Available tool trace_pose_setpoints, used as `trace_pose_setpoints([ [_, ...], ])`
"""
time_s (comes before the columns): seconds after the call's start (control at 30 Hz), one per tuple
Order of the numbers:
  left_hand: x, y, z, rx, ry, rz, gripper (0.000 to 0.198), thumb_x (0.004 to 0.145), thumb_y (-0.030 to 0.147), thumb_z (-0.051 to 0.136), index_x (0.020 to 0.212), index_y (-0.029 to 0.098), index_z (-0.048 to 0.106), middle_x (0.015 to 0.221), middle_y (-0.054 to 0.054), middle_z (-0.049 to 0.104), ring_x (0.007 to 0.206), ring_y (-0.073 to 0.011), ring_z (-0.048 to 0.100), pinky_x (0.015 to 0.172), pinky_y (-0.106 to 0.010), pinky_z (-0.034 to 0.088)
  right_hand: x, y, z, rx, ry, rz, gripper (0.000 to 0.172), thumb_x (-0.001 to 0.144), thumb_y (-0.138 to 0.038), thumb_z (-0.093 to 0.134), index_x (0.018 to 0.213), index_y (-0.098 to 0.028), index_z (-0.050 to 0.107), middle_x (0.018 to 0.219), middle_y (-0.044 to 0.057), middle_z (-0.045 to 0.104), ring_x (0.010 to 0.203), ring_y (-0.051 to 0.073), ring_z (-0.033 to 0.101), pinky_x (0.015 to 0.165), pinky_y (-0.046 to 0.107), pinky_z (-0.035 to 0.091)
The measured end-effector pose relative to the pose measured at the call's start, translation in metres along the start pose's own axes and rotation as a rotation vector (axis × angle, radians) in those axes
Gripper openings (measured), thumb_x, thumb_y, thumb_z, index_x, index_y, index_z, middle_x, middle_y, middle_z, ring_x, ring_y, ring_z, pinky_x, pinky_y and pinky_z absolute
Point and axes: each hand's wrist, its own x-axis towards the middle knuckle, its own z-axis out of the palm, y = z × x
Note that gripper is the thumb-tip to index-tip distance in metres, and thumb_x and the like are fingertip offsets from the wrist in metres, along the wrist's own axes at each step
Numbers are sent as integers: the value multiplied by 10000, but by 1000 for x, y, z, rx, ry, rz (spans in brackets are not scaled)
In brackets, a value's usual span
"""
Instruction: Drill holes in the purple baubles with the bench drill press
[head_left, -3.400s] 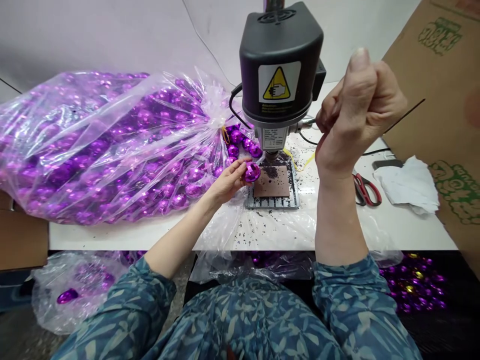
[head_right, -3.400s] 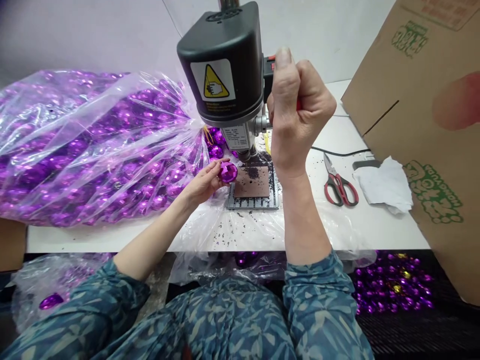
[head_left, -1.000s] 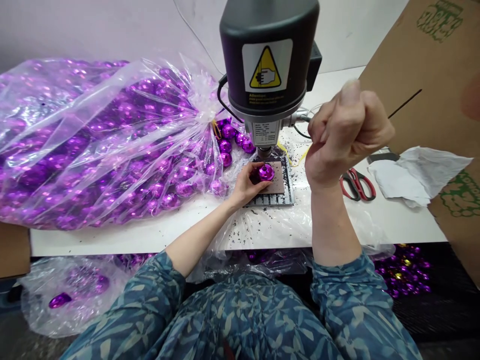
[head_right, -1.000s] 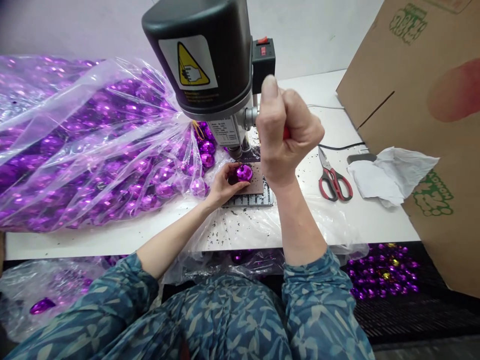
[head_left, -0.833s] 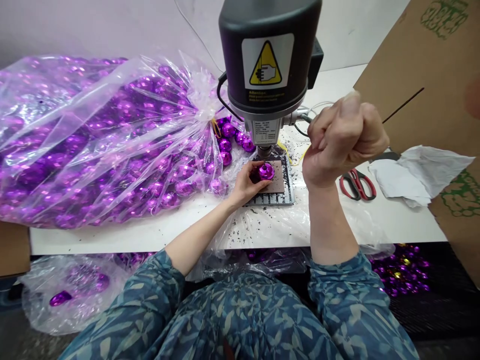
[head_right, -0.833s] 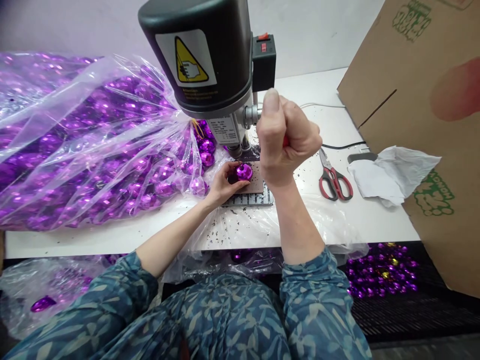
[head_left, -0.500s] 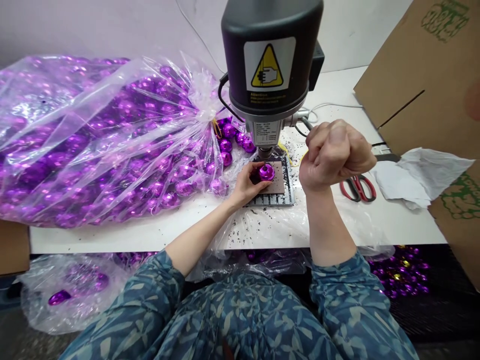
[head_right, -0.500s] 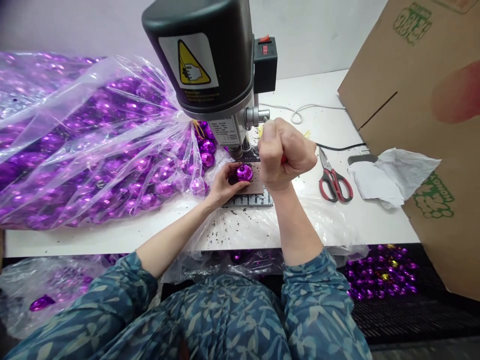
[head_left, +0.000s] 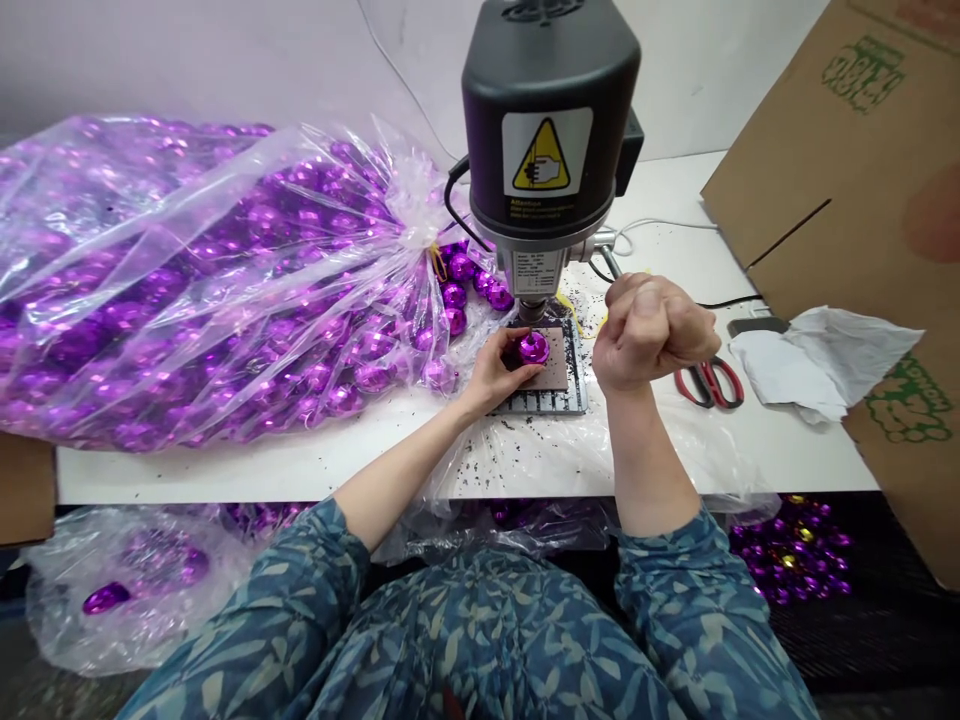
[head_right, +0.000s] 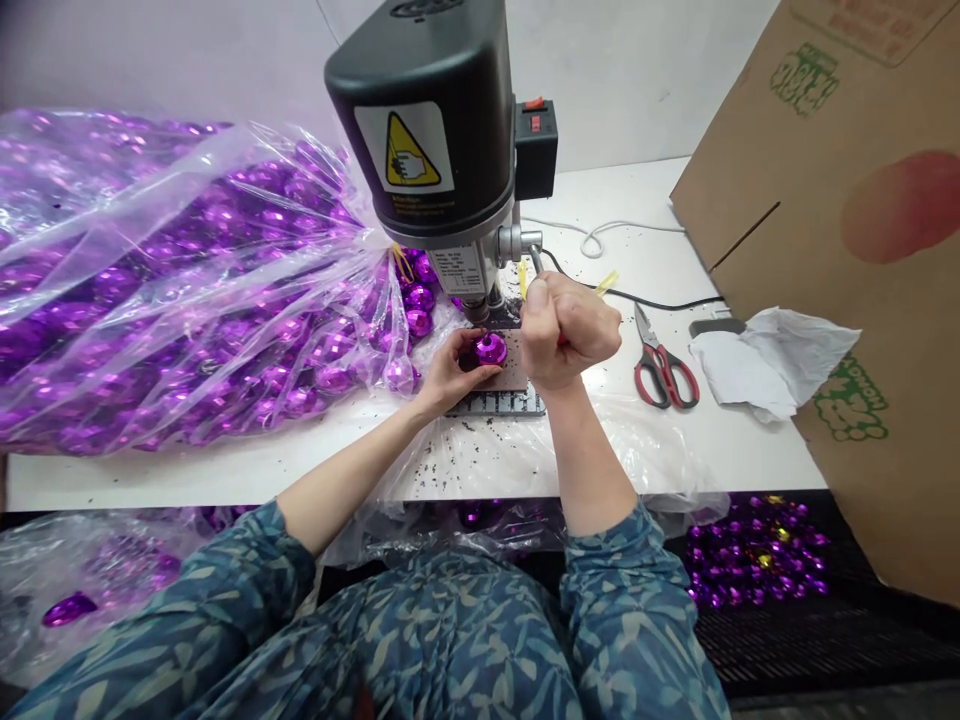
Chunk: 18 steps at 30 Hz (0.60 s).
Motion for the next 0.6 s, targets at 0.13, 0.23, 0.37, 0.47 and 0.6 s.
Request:
trace_pose_setpoints([
  [0.13, 1, 2, 3, -6, 12, -19, 555, 717, 242, 909, 1194, 190, 629, 1168, -103, 701, 1065, -266, 686, 987, -460, 561, 28, -7, 17, -94, -76, 143, 654, 913, -533, 605, 529, -203, 191, 421, -67, 222, 371, 42, 207, 417, 287, 143],
  [0.23, -2, 5, 2, 40, 51, -2, 526, 723, 221, 903, 1166, 191, 620, 1138, -98, 698, 1044, -258, 687, 950, -447, 575, 56, -6, 37, -112, -109, 254, 700, 812, -816, 534, 553, -248, 219, 421, -76, 246, 348, 58, 217, 377, 317, 170],
  [0.37, -29, 16, -7, 174, 100, 170, 484, 776, 290, 876, 1169, 198, 609, 1082, -71, 685, 952, -211, 677, 864, -415, 593, 71, -2, 50, -61, -144, 294, 669, 654, -880, 503, 569, -271, 238, 429, -92, 236, 335, 55, 197, 361, 321, 165],
  [0.47, -78, 34, -15, 206, -88, 466, 416, 889, 343, 780, 1263, 253, 622, 1135, -69, 664, 1012, -204, 670, 896, -402, 587, 69, -2, 51, 31, -118, 285, 576, 691, -723, 618, 591, -262, 287, 443, -104, 265, 347, 44, 222, 381, 291, 190],
  [0.6, -151, 40, -22, 436, -759, 585, 403, 986, 363, 654, 1386, 323, 637, 1335, -128, 605, 1149, -237, 646, 979, -350, 558, 66, -2, 52, 53, -82, 252, 561, 706, -663, 631, 596, -258, 259, 425, -115, 245, 337, 37, 197, 374, 275, 188],
])
